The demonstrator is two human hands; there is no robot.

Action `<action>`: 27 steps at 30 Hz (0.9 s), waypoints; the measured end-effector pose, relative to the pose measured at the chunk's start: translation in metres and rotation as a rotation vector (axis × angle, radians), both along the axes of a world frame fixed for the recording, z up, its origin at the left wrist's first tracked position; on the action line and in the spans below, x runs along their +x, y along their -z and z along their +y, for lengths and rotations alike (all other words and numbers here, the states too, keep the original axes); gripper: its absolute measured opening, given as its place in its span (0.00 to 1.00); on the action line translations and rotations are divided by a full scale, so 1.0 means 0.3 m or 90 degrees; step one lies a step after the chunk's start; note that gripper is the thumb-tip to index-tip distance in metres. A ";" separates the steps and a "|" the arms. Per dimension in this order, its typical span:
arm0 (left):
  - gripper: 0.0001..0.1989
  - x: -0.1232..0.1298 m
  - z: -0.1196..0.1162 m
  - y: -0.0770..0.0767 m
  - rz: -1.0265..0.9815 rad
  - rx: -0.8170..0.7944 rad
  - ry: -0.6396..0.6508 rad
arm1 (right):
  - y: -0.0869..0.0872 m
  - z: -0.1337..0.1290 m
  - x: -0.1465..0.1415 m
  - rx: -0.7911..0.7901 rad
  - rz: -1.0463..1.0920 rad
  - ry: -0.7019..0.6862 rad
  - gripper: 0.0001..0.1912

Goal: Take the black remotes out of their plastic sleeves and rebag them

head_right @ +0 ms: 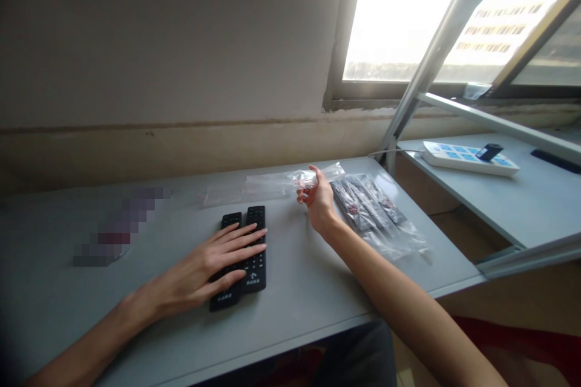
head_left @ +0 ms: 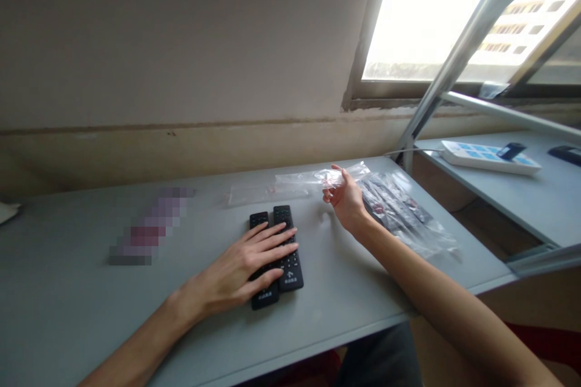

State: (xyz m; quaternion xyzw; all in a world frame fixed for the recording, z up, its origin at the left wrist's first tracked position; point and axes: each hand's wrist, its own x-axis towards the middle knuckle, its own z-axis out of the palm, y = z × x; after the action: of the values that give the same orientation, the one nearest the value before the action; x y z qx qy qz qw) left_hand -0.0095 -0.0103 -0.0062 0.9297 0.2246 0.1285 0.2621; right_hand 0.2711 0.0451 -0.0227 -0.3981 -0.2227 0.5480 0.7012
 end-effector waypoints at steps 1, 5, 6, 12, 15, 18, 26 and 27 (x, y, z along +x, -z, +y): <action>0.26 0.002 -0.002 -0.002 -0.001 0.010 -0.001 | 0.000 -0.001 -0.001 -0.001 -0.003 0.000 0.17; 0.24 0.000 -0.004 0.001 -0.016 0.042 -0.020 | 0.006 -0.012 -0.009 0.019 -0.038 -0.031 0.25; 0.23 0.000 -0.005 0.004 -0.026 0.046 -0.025 | 0.008 -0.017 -0.013 0.028 -0.045 -0.049 0.27; 0.16 -0.004 -0.015 0.008 -0.173 0.000 -0.175 | -0.019 -0.075 -0.066 0.091 -0.097 -0.129 0.44; 0.15 -0.016 -0.009 0.005 -0.234 -0.059 -0.281 | -0.045 -0.111 -0.097 0.118 -0.110 -0.169 0.49; 0.22 -0.031 0.002 -0.001 -0.275 -0.127 -0.370 | -0.056 -0.135 -0.120 0.120 -0.113 -0.212 0.52; 0.22 -0.046 0.043 0.000 -0.477 -0.266 -0.539 | -0.041 -0.144 -0.138 0.125 -0.114 -0.312 0.44; 0.21 -0.049 0.050 0.005 -0.511 -0.280 -0.557 | -0.041 -0.141 -0.135 0.124 -0.110 -0.313 0.41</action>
State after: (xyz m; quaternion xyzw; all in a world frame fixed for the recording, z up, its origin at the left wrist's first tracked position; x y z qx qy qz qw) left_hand -0.0242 0.0046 -0.0077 0.5559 0.4892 0.5133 0.4338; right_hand 0.2307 0.0029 -0.0102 -0.3084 -0.4233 0.6417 0.5603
